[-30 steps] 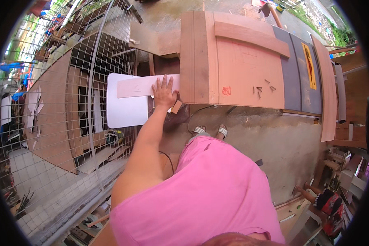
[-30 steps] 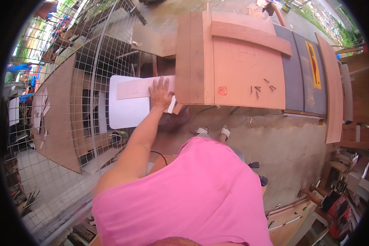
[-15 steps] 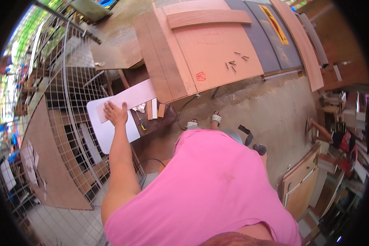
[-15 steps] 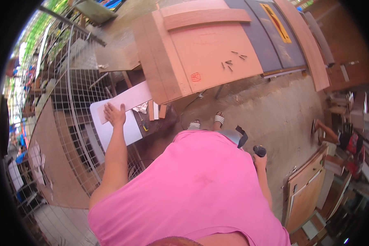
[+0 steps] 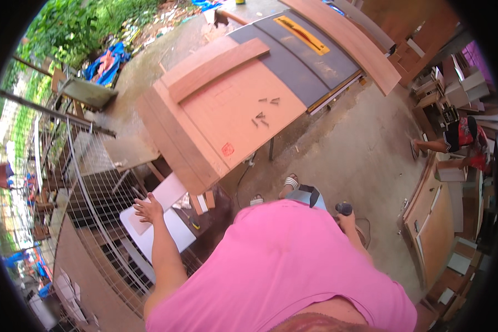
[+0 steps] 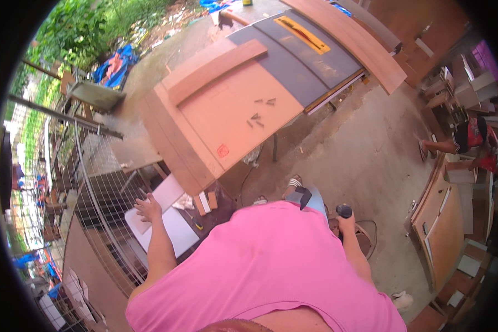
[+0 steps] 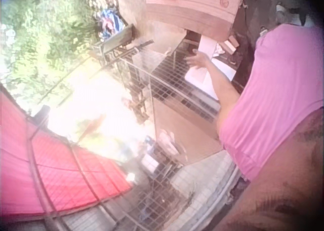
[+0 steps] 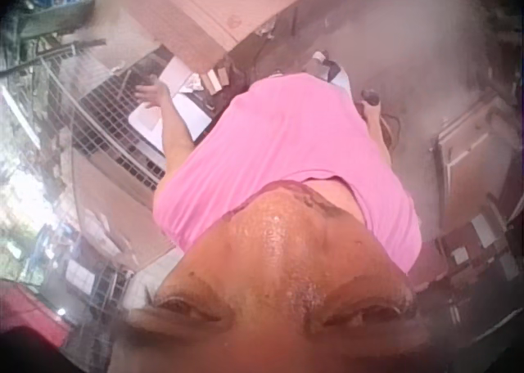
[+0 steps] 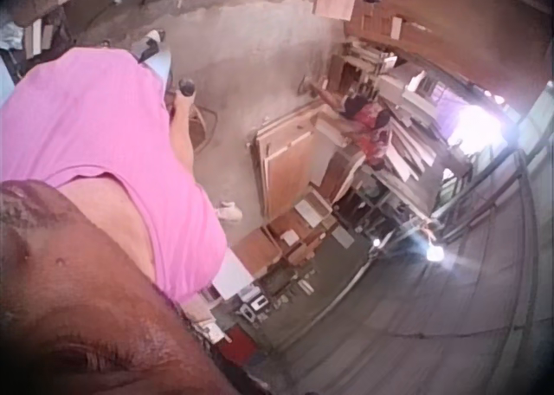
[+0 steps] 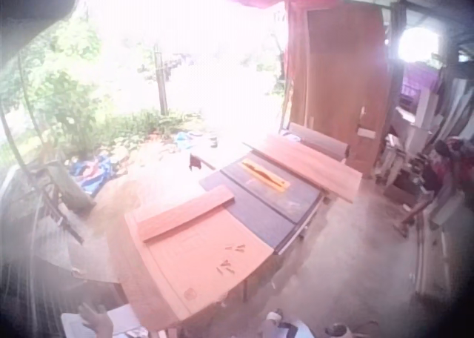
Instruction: The person assembles a wooden structure using a cordless drill. They position wooden planks, align them, and drive screws into the wood to secure the pieces together. The person works on the floor, handling the planks and drill throughout the process.
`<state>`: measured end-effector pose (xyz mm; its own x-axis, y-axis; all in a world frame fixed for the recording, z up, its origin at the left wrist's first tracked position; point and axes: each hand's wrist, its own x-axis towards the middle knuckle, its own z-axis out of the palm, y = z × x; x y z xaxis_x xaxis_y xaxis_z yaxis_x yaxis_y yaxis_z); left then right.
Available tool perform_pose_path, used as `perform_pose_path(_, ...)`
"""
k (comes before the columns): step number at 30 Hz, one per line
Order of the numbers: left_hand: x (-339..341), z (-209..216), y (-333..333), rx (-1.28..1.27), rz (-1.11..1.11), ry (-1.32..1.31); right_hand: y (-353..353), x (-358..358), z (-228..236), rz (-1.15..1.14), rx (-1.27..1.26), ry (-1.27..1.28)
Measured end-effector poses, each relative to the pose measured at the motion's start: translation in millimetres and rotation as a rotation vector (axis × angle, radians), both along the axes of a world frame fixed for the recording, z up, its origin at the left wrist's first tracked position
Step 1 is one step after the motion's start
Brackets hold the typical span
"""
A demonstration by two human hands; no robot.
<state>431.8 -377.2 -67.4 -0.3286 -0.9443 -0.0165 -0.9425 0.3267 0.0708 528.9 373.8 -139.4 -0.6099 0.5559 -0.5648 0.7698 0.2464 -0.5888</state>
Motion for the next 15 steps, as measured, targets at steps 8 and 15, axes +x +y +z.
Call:
perform_pose_path(8,-307.2,57.5,165.7,-0.01,-1.025,-0.002,75.0,10.8,-71.5,0.128,0.209,-0.264)
perform_pose_path(15,-536.2,54.4,284.1,0.022,-1.063,-0.284,161.9,-38.6,-33.9,0.151,-0.1,-0.114)
